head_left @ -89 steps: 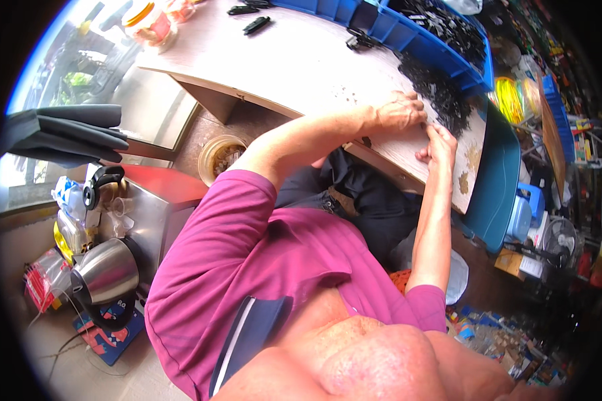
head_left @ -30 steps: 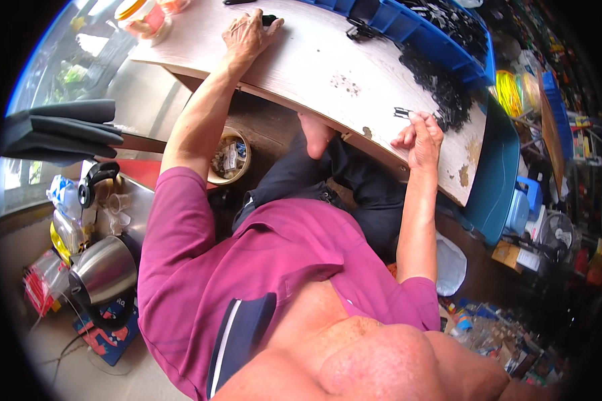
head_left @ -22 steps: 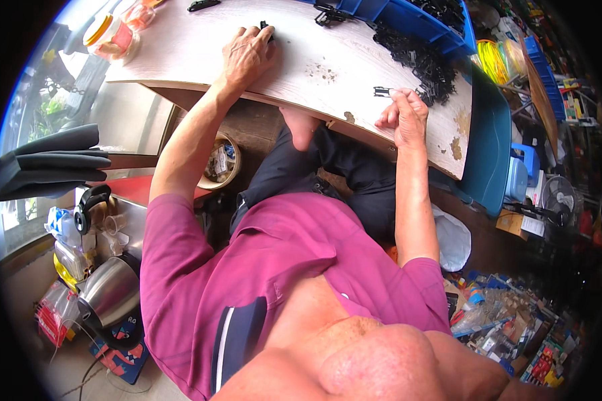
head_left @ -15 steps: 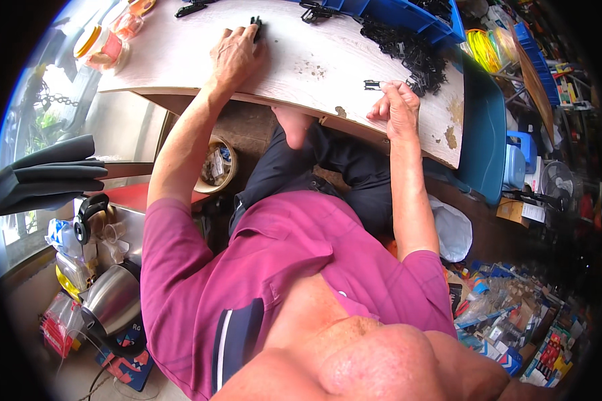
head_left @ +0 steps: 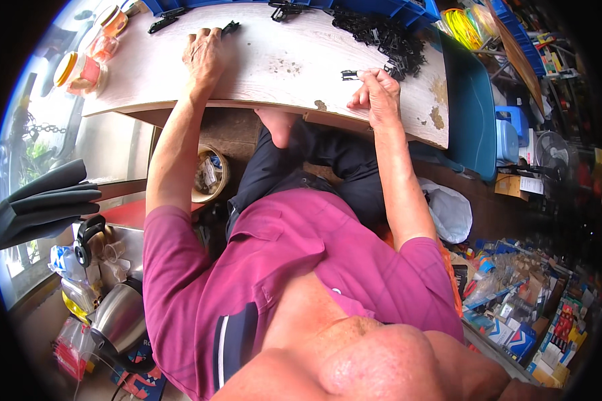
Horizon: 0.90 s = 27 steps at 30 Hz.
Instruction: The person assembles small plastic components by taking plastic pieces from the table and fitting them together by hand.
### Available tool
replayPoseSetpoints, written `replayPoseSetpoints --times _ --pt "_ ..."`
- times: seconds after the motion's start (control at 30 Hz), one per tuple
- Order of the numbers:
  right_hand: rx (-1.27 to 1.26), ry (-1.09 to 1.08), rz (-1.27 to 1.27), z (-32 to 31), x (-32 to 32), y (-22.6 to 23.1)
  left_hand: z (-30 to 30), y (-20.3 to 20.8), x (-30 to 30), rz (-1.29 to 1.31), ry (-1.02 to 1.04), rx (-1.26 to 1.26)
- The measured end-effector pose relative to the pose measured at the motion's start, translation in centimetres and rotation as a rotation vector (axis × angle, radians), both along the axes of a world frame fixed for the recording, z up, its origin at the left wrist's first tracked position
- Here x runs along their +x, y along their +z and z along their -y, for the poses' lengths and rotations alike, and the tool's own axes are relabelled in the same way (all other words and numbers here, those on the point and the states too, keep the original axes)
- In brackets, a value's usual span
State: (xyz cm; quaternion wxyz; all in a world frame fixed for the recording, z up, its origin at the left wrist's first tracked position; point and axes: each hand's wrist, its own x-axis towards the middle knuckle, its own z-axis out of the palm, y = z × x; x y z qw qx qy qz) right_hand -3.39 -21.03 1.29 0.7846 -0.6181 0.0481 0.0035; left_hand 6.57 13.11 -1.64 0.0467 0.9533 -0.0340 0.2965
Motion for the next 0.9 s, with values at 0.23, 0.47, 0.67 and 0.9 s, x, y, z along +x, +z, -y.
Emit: replayPoseSetpoints --times 0.23,0.47,0.67,0.9 --pt "0.097 -0.086 0.011 -0.1 0.0 0.0 5.9 -0.6 -2.9 -0.05 -0.362 -0.809" --pt "0.157 -0.091 0.108 -2.3 0.3 1.7 15.4 1.1 -9.2 -0.493 -0.602 -1.584" --pt "0.116 -0.045 0.11 -2.5 0.0 0.8 15.9 1.6 -9.7 -0.606 -0.614 -1.439" --pt "0.074 -0.052 0.109 -2.2 -0.1 0.6 15.9 1.3 -9.2 -0.679 -0.618 -1.421"
